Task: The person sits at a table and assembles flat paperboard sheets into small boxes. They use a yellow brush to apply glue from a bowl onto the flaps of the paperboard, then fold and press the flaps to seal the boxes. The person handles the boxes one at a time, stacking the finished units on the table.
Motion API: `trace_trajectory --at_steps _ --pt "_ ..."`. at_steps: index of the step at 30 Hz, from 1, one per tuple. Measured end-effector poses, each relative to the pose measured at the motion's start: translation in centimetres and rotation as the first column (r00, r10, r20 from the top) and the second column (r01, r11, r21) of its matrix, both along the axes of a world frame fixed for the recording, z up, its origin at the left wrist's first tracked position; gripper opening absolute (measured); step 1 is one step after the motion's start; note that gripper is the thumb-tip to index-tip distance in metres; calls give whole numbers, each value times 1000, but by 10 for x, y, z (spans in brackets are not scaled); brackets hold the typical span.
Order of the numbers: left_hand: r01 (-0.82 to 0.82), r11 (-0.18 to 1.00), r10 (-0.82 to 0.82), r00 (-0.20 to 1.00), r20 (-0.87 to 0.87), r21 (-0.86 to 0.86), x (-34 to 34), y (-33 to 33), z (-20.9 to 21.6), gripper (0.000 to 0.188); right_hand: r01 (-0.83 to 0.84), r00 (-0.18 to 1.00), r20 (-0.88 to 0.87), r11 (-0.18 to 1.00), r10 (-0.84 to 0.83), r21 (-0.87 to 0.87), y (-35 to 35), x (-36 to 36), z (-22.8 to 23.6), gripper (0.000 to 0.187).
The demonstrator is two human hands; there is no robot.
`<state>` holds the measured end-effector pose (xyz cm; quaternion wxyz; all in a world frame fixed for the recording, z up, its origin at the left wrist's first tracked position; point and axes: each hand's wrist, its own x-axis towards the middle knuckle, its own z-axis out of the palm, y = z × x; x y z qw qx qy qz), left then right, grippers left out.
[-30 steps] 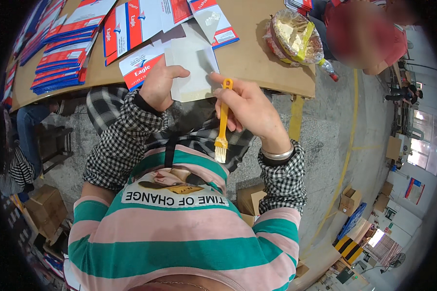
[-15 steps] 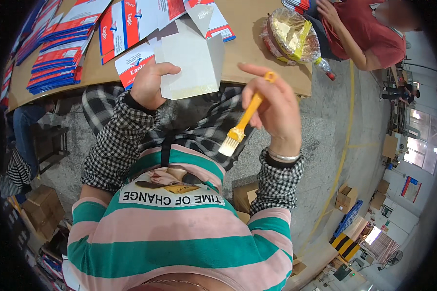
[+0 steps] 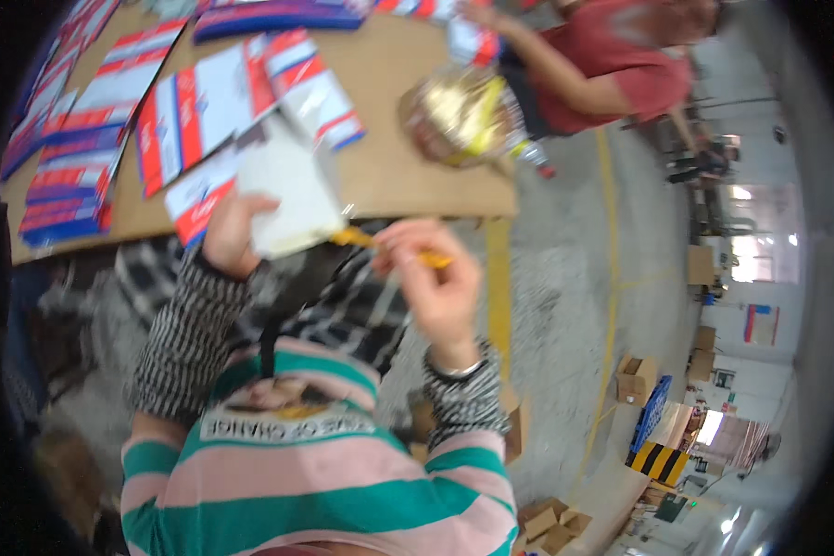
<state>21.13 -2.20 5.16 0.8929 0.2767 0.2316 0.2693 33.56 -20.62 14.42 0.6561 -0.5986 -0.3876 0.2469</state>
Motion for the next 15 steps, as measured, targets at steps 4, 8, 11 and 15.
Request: trace_trajectory --at_steps 4,8,11,15 --pt "26 996 -26 1000 5 -86 4 1 8 58 12 1000 -28 1000 -12 -26 1 1 9 4" --pt "-2 996 -4 998 -60 -87 10 1 12 55 31 999 -7 999 -31 -10 2 2 12 4" --pt "13 996 -19 998 -63 -92 10 4 14 54 46 999 29 999 -46 -8 3 2 10 4" --pt "14 990 -18 999 -26 -143 9 3 25 53 67 993 96 997 -63 -42 4 1 12 5"
